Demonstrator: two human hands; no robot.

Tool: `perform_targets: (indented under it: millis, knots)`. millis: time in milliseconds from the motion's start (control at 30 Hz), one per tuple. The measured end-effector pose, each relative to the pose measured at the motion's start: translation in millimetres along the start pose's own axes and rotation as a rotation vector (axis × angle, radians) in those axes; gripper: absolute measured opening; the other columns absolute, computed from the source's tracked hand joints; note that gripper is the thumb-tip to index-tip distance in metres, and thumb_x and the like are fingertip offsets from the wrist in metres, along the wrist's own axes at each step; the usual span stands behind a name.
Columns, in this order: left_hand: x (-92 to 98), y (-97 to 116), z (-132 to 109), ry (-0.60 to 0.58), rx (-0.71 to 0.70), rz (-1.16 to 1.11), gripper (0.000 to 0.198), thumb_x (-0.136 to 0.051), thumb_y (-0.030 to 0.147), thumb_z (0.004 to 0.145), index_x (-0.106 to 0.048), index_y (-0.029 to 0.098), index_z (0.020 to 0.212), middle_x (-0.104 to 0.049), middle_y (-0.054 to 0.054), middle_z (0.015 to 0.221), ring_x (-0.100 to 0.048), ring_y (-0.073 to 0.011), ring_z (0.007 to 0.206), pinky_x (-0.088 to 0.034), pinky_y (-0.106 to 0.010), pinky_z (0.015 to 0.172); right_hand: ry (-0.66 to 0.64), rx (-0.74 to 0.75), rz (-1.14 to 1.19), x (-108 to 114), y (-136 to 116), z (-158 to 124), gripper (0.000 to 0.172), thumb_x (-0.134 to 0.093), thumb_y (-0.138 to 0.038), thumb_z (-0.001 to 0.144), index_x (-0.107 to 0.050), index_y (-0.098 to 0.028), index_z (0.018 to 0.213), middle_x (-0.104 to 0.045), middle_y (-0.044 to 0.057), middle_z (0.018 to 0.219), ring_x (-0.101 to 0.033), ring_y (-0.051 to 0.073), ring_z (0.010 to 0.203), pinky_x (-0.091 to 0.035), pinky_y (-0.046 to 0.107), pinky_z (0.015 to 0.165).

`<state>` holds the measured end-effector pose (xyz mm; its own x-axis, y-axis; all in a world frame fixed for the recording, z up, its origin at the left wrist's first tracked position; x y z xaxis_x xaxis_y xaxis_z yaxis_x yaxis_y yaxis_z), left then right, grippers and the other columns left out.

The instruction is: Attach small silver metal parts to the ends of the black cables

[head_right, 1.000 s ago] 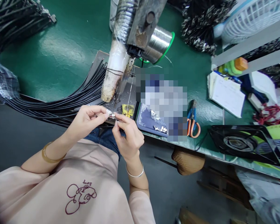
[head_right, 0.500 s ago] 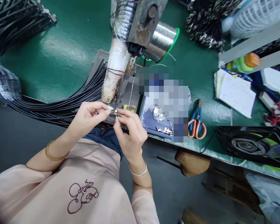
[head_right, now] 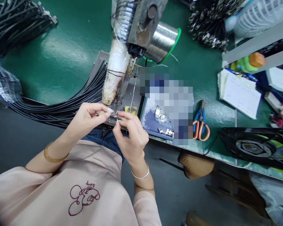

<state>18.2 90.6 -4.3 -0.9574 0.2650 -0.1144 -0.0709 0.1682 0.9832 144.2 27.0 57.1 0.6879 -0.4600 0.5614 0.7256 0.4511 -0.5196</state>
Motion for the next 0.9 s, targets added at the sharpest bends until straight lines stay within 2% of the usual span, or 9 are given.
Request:
perform_targets:
  millis: [133, 333, 433, 600, 767, 833, 900]
  knots:
    - [-2.7, 1.9, 0.2, -0.013, -0.021, -0.002, 0.012, -0.065, 0.021, 0.073, -0.071, 0.011, 0.069, -0.059, 0.001, 0.061, -0.043, -0.0064, 0.053, -0.037, -0.018, 0.051, -0.007, -0.001, -0.032, -0.9, 0.3, 1.0, 0.018, -0.066, -0.007, 0.088, -0.06, -0.024, 0.085, -0.077, 0.001, 0.095, -0.075, 0.016, 0.088, -0.061, 0.031, 0.08]
    - [-4.1, 8.2, -2.3, 0.002, -0.024, 0.016, 0.011, -0.066, 0.023, 0.073, -0.068, 0.013, 0.069, -0.046, 0.005, 0.054, -0.03, -0.0048, 0.049, -0.027, -0.017, 0.044, 0.021, 0.01, -0.058, 1.6, -3.3, 3.0, 0.017, -0.069, -0.008, 0.087, -0.063, -0.024, 0.086, -0.077, 0.001, 0.094, -0.075, 0.016, 0.087, -0.061, 0.031, 0.08]
    - [-4.1, 8.7, -1.9, -0.013, -0.035, 0.011, 0.012, -0.064, 0.022, 0.074, -0.069, 0.012, 0.07, -0.047, 0.005, 0.055, -0.03, -0.0048, 0.049, -0.028, -0.018, 0.045, 0.029, 0.018, -0.044, 2.8, -5.4, 2.5, 0.019, -0.069, -0.006, 0.085, -0.063, -0.024, 0.087, -0.077, 0.001, 0.094, -0.075, 0.015, 0.087, -0.062, 0.03, 0.08]
    - [-2.0, -1.4, 1.1, -0.038, 0.002, 0.028, 0.015, -0.064, 0.024, 0.075, -0.068, 0.012, 0.068, -0.051, 0.003, 0.058, -0.039, -0.007, 0.053, -0.033, -0.019, 0.051, -0.008, 0.021, -0.044, -0.9, -5.3, 1.2, 0.019, -0.067, -0.007, 0.086, -0.06, -0.025, 0.085, -0.077, 0.001, 0.097, -0.075, 0.016, 0.089, -0.062, 0.029, 0.079]
    - [-3.8, -4.0, -1.3, -0.065, 0.005, 0.043, 0.012, -0.063, 0.021, 0.076, -0.066, 0.012, 0.069, -0.039, 0.006, 0.054, -0.03, -0.0058, 0.051, -0.025, -0.02, 0.049, -0.036, -0.019, -0.007, 2.4, -4.6, -1.2, 0.018, -0.066, -0.007, 0.087, -0.06, -0.024, 0.086, -0.077, 0.001, 0.095, -0.076, 0.016, 0.09, -0.062, 0.029, 0.079]
    - [-7.9, -2.8, -4.4, -0.105, 0.008, 0.037, 0.012, -0.061, 0.021, 0.077, -0.064, 0.012, 0.07, -0.034, 0.008, 0.053, -0.025, -0.0053, 0.049, -0.021, -0.02, 0.048, -0.014, -0.133, 0.063, 12.9, -0.4, -4.5, 0.015, -0.066, -0.009, 0.09, -0.062, -0.024, 0.091, -0.077, 0.001, 0.094, -0.076, 0.016, 0.083, -0.062, 0.027, 0.069]
    - [-11.2, -1.4, -8.0, -0.142, 0.003, 0.052, 0.014, -0.06, 0.023, 0.08, -0.062, 0.013, 0.07, -0.032, 0.008, 0.053, -0.023, -0.0053, 0.049, -0.019, -0.021, 0.047, 0.097, -0.249, 0.104, 34.0, 3.9, -9.3, 0.007, -0.065, -0.016, 0.093, -0.064, -0.023, 0.094, -0.075, 0.0, 0.083, -0.071, 0.012, 0.063, -0.054, 0.023, 0.051]
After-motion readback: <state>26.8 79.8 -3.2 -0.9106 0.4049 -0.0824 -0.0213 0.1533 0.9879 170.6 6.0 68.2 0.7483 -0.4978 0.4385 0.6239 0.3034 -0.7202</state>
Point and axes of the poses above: each hand's wrist, its own z-axis towards the middle knuckle, its own x-axis out of the back of the hand, y = z × x, the point moved 9 cm from there along z, towards the middle knuckle
